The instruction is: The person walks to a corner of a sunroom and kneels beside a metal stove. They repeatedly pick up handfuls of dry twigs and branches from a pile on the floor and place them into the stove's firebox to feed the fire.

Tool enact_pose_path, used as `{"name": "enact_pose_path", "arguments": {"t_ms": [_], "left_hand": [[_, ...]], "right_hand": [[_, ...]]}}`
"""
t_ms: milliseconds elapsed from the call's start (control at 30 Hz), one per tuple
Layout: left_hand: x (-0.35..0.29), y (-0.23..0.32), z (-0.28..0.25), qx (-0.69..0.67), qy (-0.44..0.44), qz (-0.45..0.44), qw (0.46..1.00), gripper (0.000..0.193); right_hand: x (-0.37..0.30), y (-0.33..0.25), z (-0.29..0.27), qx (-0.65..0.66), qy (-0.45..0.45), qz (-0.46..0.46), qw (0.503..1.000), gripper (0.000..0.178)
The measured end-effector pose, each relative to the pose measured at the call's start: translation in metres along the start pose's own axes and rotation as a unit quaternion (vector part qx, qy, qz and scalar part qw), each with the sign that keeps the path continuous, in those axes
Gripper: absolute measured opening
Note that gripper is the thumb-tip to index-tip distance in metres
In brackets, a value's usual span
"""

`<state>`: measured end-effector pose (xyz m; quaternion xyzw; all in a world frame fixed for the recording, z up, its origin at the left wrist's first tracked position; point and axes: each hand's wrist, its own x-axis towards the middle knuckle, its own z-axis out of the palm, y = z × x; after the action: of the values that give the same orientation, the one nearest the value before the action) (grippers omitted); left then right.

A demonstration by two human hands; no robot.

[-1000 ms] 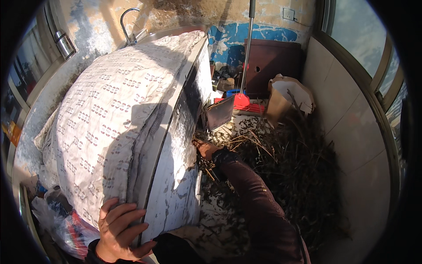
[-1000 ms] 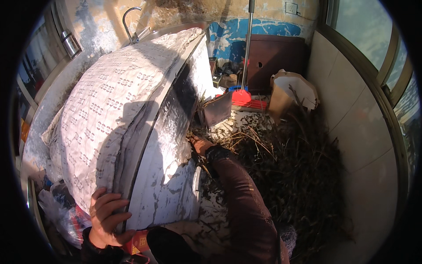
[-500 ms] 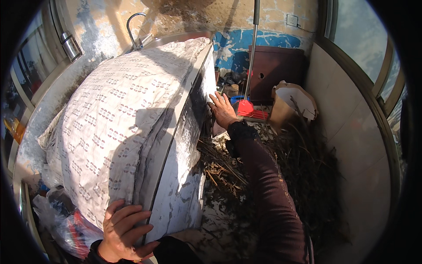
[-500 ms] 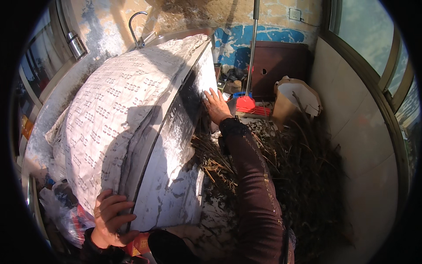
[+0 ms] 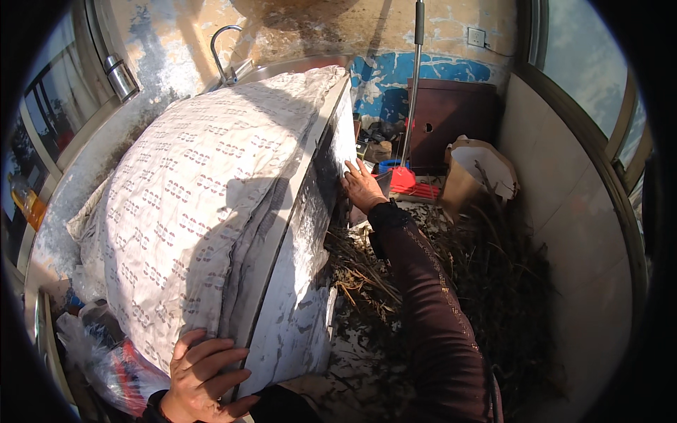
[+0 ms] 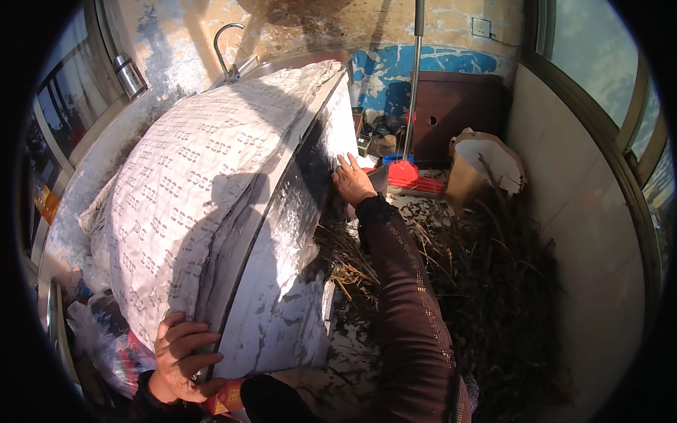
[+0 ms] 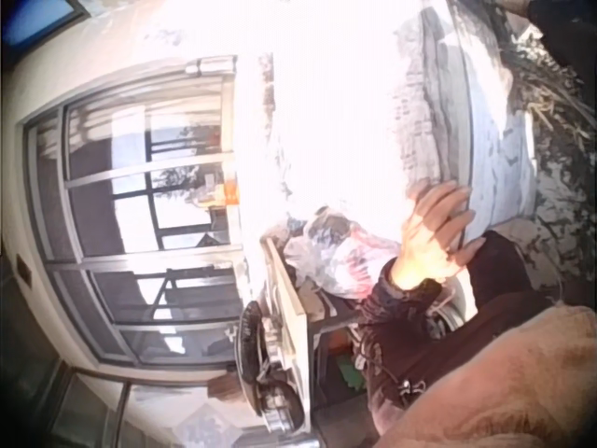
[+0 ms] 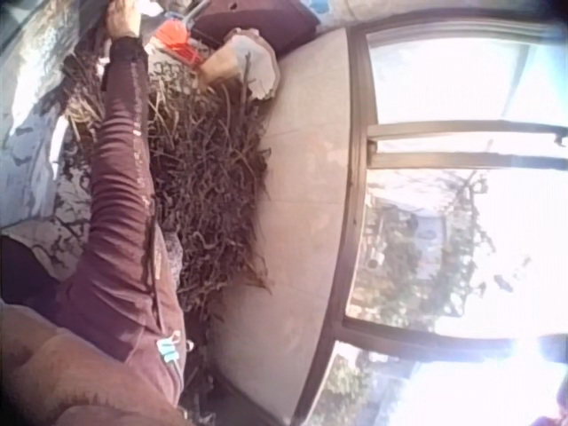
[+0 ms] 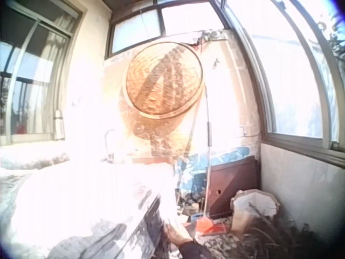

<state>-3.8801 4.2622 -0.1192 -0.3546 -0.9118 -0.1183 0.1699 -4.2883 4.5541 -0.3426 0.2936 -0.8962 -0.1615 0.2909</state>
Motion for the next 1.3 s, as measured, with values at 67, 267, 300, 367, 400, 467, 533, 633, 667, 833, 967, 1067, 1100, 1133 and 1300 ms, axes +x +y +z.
{"name": "enact_pose_path", "arguments": {"t_ms": [67,267,300,367,400,467,533,633,667,833,967,1067,1100,1133,1300], "left_hand": [[0.0,0.0,0.0,0.0,-0.002,-0.002,1.0,0.034],[0.0,0.0,0.001,-0.002,0.0,0.002,1.0,0.035],[0.0,0.0,0.001,-0.002,0.002,0.0,1.0,0.035],[0.001,0.001,0.002,-0.001,0.004,-0.003,1.0,0.034],[0.001,0.002,0.002,-0.001,0.007,-0.003,1.0,0.034],[0.002,0.003,0.001,0.0,0.008,-0.005,1.0,0.034],[0.002,0.003,0.0,0.001,0.005,-0.002,1.0,0.033],[0.002,0.003,0.001,0.001,0.005,0.0,1.0,0.033],[0.002,0.003,0.001,-0.001,0.005,0.0,1.0,0.033],[-0.001,-0.001,0.001,-0.013,-0.005,-0.009,1.0,0.034],[-0.001,-0.001,0.002,-0.009,-0.007,-0.01,1.0,0.036],[0.001,0.001,0.003,0.008,-0.024,-0.009,1.0,0.037],[0.002,0.002,0.003,0.014,-0.033,-0.009,0.999,0.038],[0.002,0.003,0.003,0.017,-0.047,-0.017,0.999,0.038],[0.001,0.007,0.003,0.026,-0.075,-0.062,0.995,0.041]], "right_hand": [[-0.001,0.005,-0.002,0.029,-0.018,-0.026,0.999,0.031],[-0.011,0.012,0.002,0.082,-0.116,-0.055,0.988,0.03],[-0.013,0.012,0.004,0.108,-0.116,-0.033,0.987,0.03],[-0.017,0.012,0.011,0.162,-0.107,0.005,0.981,0.031],[-0.019,0.012,0.014,0.156,-0.107,0.013,0.982,0.031],[-0.023,0.008,0.017,0.133,-0.147,0.027,0.98,0.03],[-0.025,0.004,0.013,0.119,-0.098,0.03,0.988,0.031],[-0.029,-0.002,-0.005,0.086,-0.089,0.034,0.992,0.027],[-0.031,-0.002,-0.012,0.087,-0.083,0.027,0.992,0.026],[-0.054,-0.015,-0.036,0.052,-0.162,-0.014,0.985,0.022],[-0.089,-0.051,-0.011,0.234,-0.035,0.112,0.965,0.024],[-0.109,-0.083,0.021,0.412,0.024,0.217,0.885,0.026],[-0.114,-0.098,0.03,0.453,0.02,0.257,0.854,0.026],[-0.119,-0.11,0.037,0.468,0.044,0.242,0.849,0.025],[-0.132,-0.171,0.058,0.484,0.061,0.255,0.835,0.039]]}}
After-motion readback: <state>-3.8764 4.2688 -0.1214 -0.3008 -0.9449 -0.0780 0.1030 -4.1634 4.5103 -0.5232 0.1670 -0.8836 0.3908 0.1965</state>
